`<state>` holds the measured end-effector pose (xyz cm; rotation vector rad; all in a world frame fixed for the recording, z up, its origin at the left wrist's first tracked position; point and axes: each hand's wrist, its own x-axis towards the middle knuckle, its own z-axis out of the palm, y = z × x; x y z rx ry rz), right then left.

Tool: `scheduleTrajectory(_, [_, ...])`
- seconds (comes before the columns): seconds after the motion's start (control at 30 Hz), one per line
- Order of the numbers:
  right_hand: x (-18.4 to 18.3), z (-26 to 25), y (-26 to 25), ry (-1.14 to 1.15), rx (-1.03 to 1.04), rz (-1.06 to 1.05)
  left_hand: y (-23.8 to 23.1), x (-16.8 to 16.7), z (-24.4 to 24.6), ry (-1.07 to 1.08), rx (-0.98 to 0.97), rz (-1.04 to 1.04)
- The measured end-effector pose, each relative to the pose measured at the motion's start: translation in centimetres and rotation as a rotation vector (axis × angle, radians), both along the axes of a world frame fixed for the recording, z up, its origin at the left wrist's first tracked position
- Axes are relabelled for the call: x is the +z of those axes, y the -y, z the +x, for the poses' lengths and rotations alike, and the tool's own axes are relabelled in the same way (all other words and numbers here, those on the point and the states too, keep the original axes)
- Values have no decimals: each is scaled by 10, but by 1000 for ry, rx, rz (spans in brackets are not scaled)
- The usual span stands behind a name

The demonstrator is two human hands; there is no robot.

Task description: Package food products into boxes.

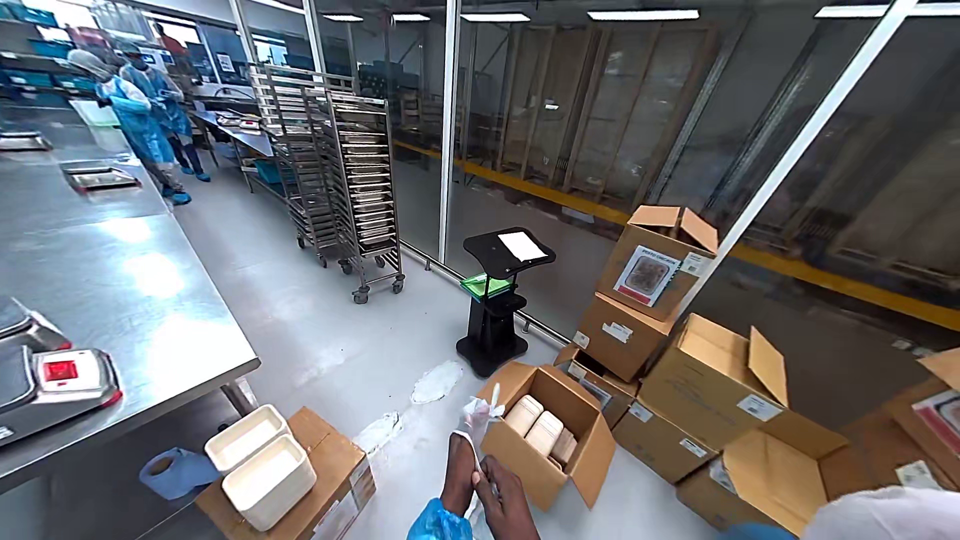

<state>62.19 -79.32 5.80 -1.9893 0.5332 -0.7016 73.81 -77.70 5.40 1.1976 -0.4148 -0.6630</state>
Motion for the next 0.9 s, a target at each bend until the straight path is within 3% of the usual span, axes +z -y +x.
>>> scheduleTrajectory(0.13, [5,9,13,18,-2,77,17,4,9,48,112,-55])
scheduleTrajectory(0.37, [17,15,28,55,27,117,26,29,16,-52,-73,-106])
scheduleTrajectory(0.53, [23,17,46,77,22,92,51,27,17,-145,-228,-183])
scheduleTrajectory(0.6, [28,16,53,72,4,74,63,29,19,-63,-244,-118])
scheduleTrajectory(0.77, [39,18,71,79,4,-10,90,27,23,74,117,213])
scheduleTrajectory(0.83, [43,19,78,86,15,-57,97,39,22,56,110,224])
scheduleTrajectory(0.9, [49,18,83,88,29,-94,88,63,16,44,-58,172])
